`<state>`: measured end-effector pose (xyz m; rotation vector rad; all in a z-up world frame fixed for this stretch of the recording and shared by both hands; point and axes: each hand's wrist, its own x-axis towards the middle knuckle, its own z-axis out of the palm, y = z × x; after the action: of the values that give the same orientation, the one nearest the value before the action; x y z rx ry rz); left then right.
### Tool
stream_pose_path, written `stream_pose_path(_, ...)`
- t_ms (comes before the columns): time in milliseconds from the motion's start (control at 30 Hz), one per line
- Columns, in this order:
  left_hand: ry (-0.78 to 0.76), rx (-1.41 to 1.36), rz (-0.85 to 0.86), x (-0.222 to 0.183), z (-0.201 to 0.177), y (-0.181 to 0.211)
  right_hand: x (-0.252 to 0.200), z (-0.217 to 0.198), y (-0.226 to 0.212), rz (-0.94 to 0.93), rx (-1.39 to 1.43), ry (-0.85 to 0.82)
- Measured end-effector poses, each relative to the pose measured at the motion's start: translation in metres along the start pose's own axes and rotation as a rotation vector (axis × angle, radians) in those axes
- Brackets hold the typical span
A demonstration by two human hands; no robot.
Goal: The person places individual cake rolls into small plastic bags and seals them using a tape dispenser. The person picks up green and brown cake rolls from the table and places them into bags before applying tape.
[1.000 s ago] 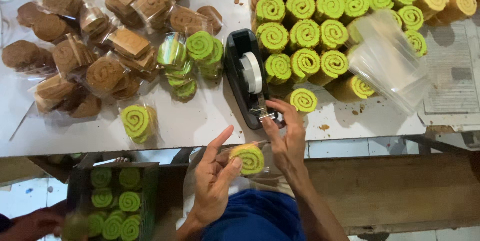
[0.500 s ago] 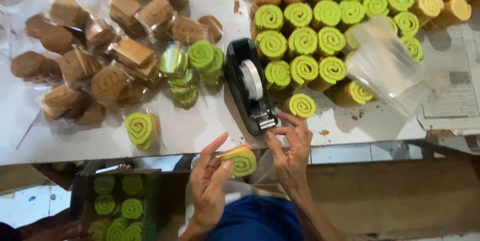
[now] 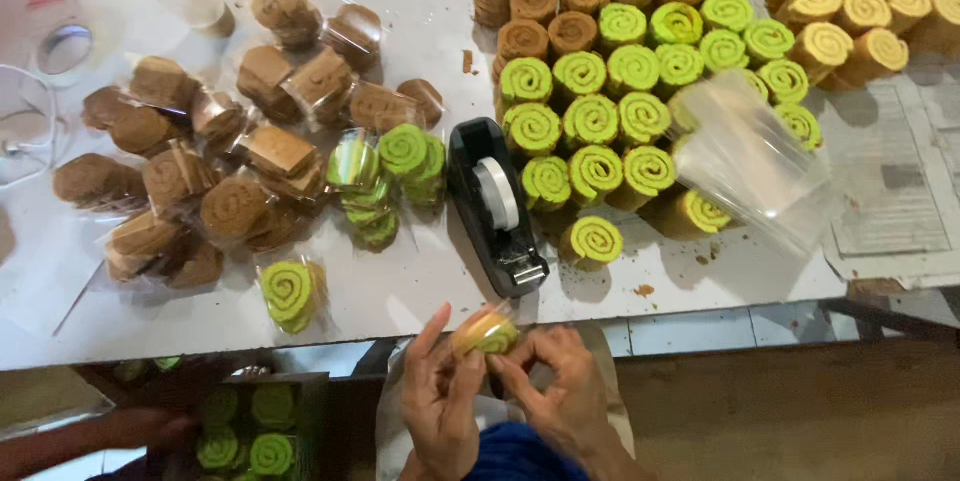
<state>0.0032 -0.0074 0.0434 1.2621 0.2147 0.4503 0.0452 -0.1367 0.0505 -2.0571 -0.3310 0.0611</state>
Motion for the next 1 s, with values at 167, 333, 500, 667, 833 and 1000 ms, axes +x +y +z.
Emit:
stream_pose_path(167, 0.099, 0.019, -0.135, 0.007, -0.003, 0.014, -0.004, 0.018, 0.03, 0.094, -0.015, 0.063)
stream_pose_path(333, 0.051, -0.259, -0.419, 0.02, -0.002, 0.024, 0.001, 0.018, 0.045, -0.199, -0.029, 0.22)
stream_pose_path(500, 0.085, 0.521, 0.277, 0.041, -0.022, 0.013, 0.0, -0.024, 0.057, -0.196, 0.091, 0.278)
stream_pose_path(667, -0.291, 1.272, 0.381, 0.061, -0.058, -0.031, 0.049, -0.101, 0.059, -0.09, -0.309, 0.551)
stream_pose_path(833, -0.223, 1.083, 0.552, 0.05, -0.057, -0.028, 0.099, -0.189, 0.091, -0.205, -0.841, 0.502)
stream_pose_path(1000, -0.127, 0.919, 0.551, 0.049, -0.061, -0.024, 0.122, -0.215, 0.148, 0.068, -1.21, 0.418)
